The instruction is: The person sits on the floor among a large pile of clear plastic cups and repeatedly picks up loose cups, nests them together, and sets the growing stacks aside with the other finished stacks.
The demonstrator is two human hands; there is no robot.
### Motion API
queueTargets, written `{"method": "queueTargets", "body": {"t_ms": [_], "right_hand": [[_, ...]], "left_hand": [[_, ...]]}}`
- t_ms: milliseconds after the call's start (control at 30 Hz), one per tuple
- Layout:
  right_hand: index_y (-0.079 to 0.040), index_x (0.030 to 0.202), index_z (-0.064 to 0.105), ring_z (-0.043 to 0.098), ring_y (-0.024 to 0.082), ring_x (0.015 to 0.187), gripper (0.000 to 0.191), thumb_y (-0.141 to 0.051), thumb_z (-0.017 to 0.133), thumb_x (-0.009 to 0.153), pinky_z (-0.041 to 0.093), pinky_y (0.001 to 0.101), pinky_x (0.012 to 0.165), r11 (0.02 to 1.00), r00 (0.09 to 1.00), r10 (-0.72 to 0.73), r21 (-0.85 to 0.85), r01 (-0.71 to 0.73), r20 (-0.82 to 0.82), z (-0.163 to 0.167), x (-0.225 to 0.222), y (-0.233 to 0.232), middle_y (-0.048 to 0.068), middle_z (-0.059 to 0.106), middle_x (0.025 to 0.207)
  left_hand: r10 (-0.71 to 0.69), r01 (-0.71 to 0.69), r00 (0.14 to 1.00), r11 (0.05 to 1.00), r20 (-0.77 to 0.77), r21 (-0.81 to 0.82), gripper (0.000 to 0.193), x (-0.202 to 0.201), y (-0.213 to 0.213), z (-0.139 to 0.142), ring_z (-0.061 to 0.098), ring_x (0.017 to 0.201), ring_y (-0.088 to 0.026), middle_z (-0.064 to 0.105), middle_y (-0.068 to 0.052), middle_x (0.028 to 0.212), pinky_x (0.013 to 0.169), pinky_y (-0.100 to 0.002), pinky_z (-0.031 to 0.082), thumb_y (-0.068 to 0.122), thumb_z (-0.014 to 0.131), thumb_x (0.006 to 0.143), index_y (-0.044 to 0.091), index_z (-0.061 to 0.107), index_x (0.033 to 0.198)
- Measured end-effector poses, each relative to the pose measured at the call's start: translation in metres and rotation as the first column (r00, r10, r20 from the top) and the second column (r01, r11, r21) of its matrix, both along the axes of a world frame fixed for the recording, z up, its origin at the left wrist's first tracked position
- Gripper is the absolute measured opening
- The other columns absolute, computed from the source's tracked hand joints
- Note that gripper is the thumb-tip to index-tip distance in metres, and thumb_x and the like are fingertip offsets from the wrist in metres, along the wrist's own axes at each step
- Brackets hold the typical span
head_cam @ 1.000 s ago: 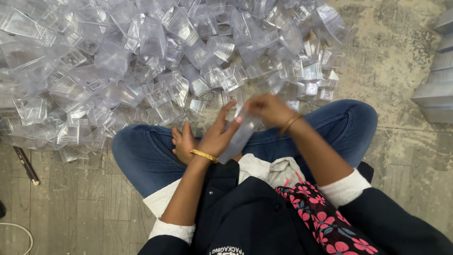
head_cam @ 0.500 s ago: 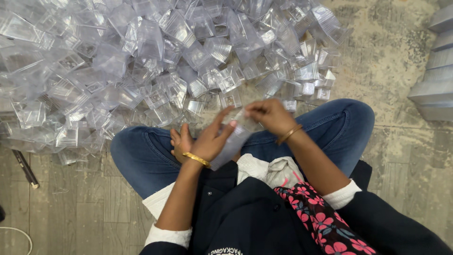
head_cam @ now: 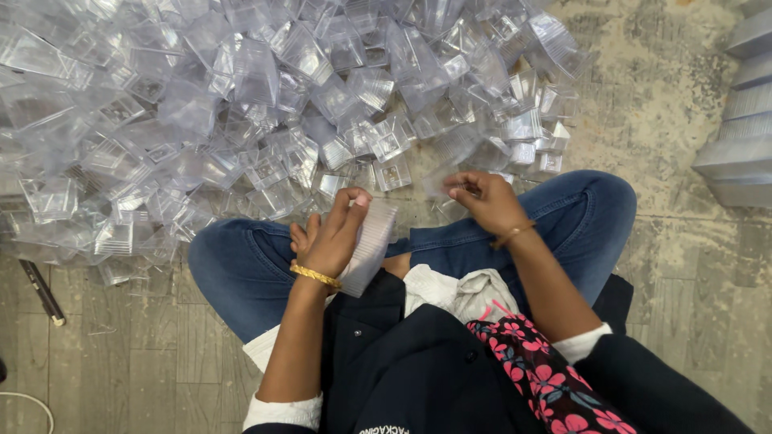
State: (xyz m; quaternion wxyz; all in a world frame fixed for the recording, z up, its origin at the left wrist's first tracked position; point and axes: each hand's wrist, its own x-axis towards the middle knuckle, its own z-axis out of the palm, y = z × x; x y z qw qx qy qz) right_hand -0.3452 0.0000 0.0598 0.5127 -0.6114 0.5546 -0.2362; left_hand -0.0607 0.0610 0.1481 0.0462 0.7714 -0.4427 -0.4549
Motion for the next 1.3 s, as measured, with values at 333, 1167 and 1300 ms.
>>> {"method": "queueTargets", "body": {"t_ms": [333,1167,1300], "right_hand": [[-0.004,0.135,0.065,0.064,0.010,0.118,0.036,-0.020,0.052,0.106,0.049,0.0257,0.103,0.938,0.872,0.227,0.144,-0.316,0.433,0.030,0.020,0.026,0.000,0.072,0.128],[-0.001,0.095,0.079,0.076,0.012,0.068,0.015,-0.011,0.070,0.089,0.063,0.0248,0.064,0.907,0.938,0.332,0.307,-0.288,-0.103,0.051,0.049,-0.031,0.009,0.079,0.079],[0.000,0.093,0.079,0.078,0.011,0.070,0.015,-0.010,0.068,0.090,0.063,0.0240,0.064,0.910,0.941,0.322,0.310,-0.277,-0.105,0.069,0.050,-0.037,0.007,0.080,0.079]], "left_hand": [[-0.280,0.029,0.792,0.905,-0.543,-0.425,0.048,-0.016,0.005,-0.044,0.054,0.132,-0.035,0.058,-0.017,0.141,0.110,-0.037,0.038,0.045,0.048,0.105,0.020,0.049,0.146],[-0.199,-0.082,0.736,0.922,-0.647,-0.378,0.056,-0.016,0.010,-0.049,0.055,0.132,-0.019,0.065,-0.014,0.141,0.111,-0.030,0.038,0.044,0.046,0.106,0.015,0.047,0.154],[-0.130,-0.152,0.737,0.924,-0.663,-0.350,0.057,-0.018,0.010,-0.049,0.062,0.108,-0.011,0.074,-0.011,0.120,0.096,-0.025,0.047,0.043,0.051,0.104,0.011,0.053,0.151]]}}
